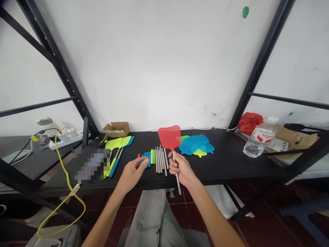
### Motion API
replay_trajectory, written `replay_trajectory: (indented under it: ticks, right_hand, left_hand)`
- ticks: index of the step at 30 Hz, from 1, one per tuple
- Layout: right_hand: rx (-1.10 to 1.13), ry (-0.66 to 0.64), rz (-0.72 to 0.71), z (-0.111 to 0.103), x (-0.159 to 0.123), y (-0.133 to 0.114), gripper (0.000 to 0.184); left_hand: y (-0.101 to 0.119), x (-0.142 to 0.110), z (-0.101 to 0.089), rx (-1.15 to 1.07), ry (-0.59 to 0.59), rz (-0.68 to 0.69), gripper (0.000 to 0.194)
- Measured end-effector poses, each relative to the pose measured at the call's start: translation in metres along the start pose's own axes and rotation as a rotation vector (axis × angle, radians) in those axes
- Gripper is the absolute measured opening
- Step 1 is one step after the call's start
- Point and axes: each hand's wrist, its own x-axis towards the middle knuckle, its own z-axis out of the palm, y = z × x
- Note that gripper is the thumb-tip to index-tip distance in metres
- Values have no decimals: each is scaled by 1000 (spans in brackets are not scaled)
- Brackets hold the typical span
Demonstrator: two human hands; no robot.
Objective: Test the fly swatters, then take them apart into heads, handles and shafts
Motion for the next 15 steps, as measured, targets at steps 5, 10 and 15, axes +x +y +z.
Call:
replay_trajectory:
  ticks: [5, 10, 15]
  right_hand:
    - [-47, -105, 84, 7, -1, 5, 28]
    - [-224, 20, -62, -8, -2, 4, 35]
    - [-359, 222, -268, -22, 11, -18, 39]
  left_hand:
    - [39, 32, 49, -494, -179, 89, 50]
    - [60, 61, 80, -584, -36, 209, 45]
    - [89, 81, 108, -423, 34, 269, 45]
